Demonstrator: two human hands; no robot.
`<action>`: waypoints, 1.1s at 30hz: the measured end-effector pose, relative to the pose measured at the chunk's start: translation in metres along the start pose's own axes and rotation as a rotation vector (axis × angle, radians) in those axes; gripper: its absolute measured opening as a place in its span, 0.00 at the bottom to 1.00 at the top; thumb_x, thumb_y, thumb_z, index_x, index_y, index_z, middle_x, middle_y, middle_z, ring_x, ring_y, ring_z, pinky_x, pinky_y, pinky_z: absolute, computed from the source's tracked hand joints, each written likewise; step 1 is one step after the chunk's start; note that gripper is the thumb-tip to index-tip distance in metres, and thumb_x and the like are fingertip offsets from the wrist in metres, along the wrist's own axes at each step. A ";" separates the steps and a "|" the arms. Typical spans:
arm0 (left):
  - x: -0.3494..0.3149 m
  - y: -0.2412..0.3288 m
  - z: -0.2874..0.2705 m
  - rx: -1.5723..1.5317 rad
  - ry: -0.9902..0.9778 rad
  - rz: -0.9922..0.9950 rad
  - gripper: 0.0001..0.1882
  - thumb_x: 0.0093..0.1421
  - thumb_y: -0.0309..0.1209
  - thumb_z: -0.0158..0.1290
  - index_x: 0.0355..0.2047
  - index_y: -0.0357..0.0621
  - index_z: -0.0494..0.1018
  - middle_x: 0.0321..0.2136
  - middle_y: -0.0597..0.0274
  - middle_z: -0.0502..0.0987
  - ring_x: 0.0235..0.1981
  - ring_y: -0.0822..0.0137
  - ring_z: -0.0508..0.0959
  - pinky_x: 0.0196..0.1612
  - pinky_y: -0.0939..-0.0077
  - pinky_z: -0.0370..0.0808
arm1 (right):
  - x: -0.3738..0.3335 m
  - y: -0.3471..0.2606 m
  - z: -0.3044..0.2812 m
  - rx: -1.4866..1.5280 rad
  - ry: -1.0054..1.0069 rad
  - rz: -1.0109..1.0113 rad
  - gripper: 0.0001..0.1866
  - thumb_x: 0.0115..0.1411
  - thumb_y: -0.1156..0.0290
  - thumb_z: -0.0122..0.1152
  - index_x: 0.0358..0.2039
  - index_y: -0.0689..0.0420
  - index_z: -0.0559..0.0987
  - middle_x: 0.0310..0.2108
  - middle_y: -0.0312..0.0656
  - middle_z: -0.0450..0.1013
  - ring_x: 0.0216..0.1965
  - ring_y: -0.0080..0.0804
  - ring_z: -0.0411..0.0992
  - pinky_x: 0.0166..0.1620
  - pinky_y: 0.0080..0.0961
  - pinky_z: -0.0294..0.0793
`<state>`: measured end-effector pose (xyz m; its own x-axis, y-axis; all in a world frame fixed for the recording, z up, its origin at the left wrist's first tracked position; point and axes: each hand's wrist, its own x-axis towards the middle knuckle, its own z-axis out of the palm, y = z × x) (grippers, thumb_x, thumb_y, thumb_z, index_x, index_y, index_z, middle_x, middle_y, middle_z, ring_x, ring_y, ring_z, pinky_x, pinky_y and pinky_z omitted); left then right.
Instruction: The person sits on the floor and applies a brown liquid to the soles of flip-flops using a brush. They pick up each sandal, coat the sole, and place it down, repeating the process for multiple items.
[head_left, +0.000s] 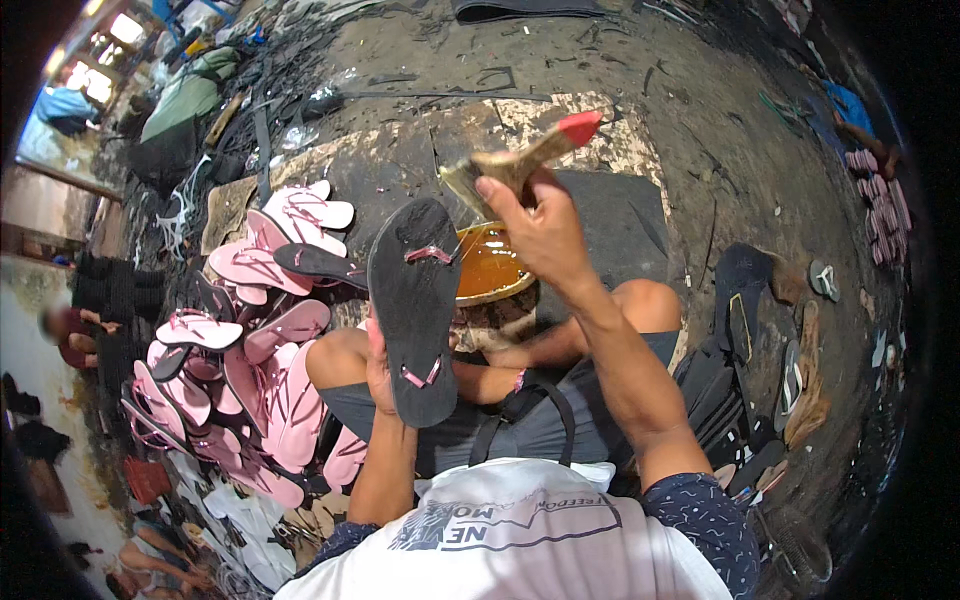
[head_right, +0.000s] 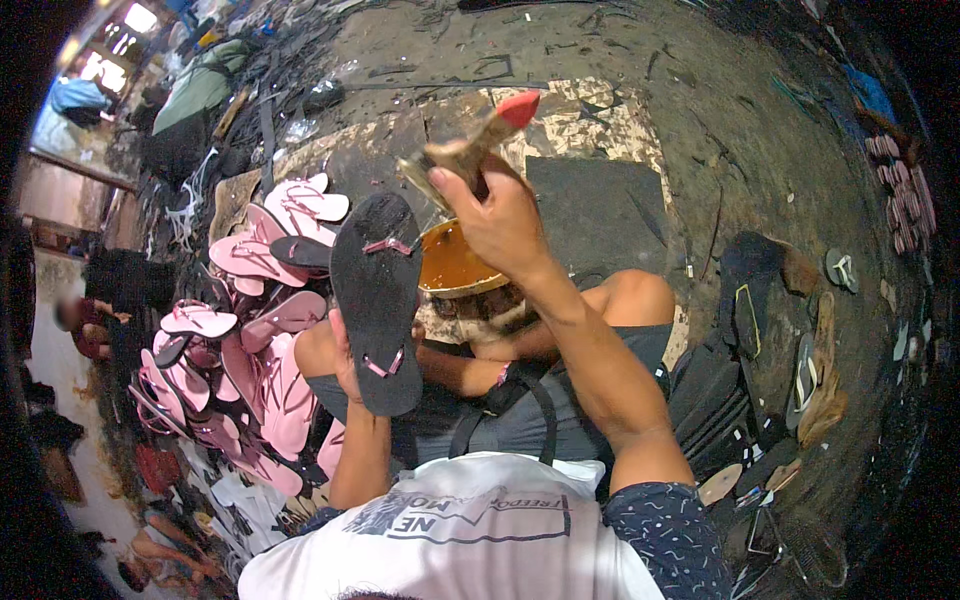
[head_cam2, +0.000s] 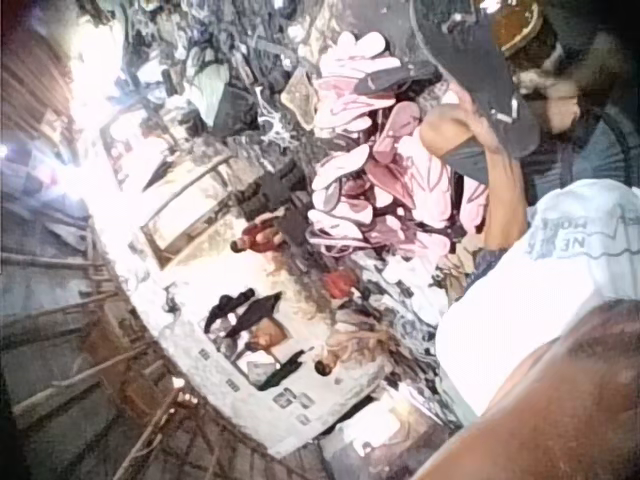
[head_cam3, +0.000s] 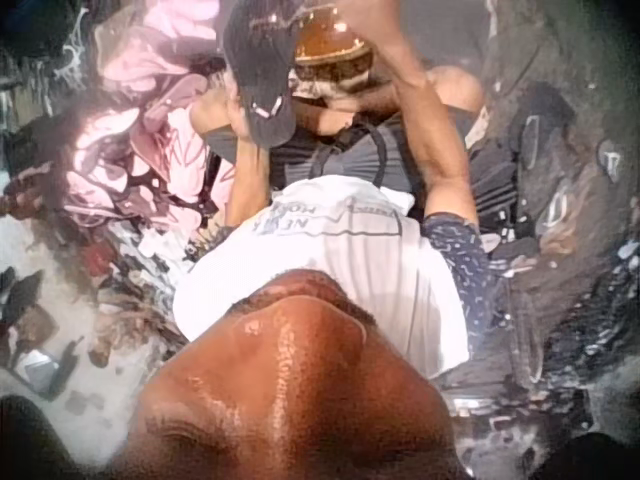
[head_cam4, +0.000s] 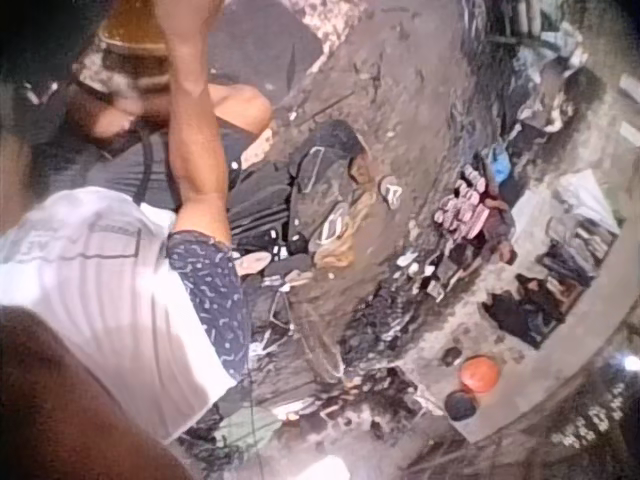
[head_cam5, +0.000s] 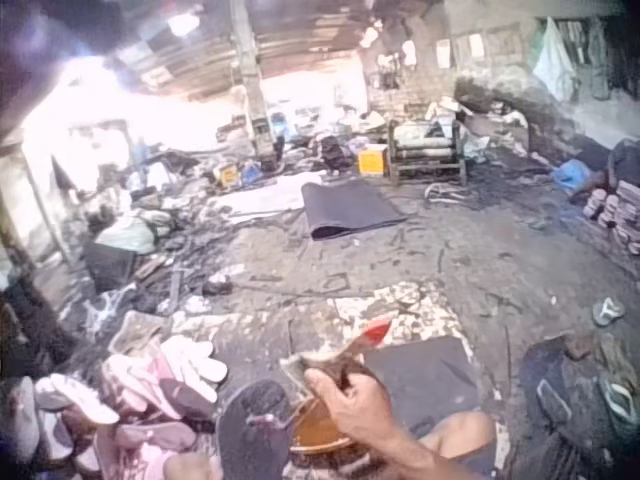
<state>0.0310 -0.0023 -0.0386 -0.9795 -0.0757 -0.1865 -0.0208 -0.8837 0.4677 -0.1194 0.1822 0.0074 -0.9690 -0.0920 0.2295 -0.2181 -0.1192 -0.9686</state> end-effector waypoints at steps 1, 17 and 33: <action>-0.005 0.000 -0.002 -0.015 -0.008 -0.002 0.34 0.73 0.54 0.38 0.68 0.41 0.60 0.62 0.43 0.69 0.56 0.46 0.77 0.49 0.51 0.82 | 0.010 -0.004 0.006 -0.083 -0.054 -0.144 0.14 0.62 0.69 0.66 0.47 0.59 0.81 0.42 0.44 0.80 0.41 0.37 0.77 0.47 0.31 0.74; 0.080 0.029 0.009 -0.026 0.059 0.038 0.33 0.71 0.60 0.40 0.56 0.44 0.72 0.41 0.51 0.80 0.31 0.63 0.82 0.32 0.69 0.83 | -0.120 -0.003 0.030 -0.218 -0.448 -0.321 0.15 0.56 0.79 0.70 0.44 0.59 0.82 0.42 0.43 0.80 0.43 0.39 0.77 0.47 0.36 0.73; 0.153 0.013 -0.059 -0.086 0.077 0.021 0.42 0.65 0.68 0.43 0.55 0.38 0.72 0.41 0.48 0.81 0.36 0.56 0.83 0.39 0.57 0.85 | -0.058 -0.023 0.002 -0.175 -0.365 -0.459 0.14 0.62 0.75 0.65 0.48 0.55 0.81 0.50 0.44 0.75 0.51 0.37 0.73 0.52 0.34 0.72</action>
<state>-0.1075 -0.0524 -0.1118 -0.9612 -0.1267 -0.2452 0.0197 -0.9175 0.3972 -0.0574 0.1883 0.0166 -0.6760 -0.4062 0.6148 -0.6495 -0.0656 -0.7575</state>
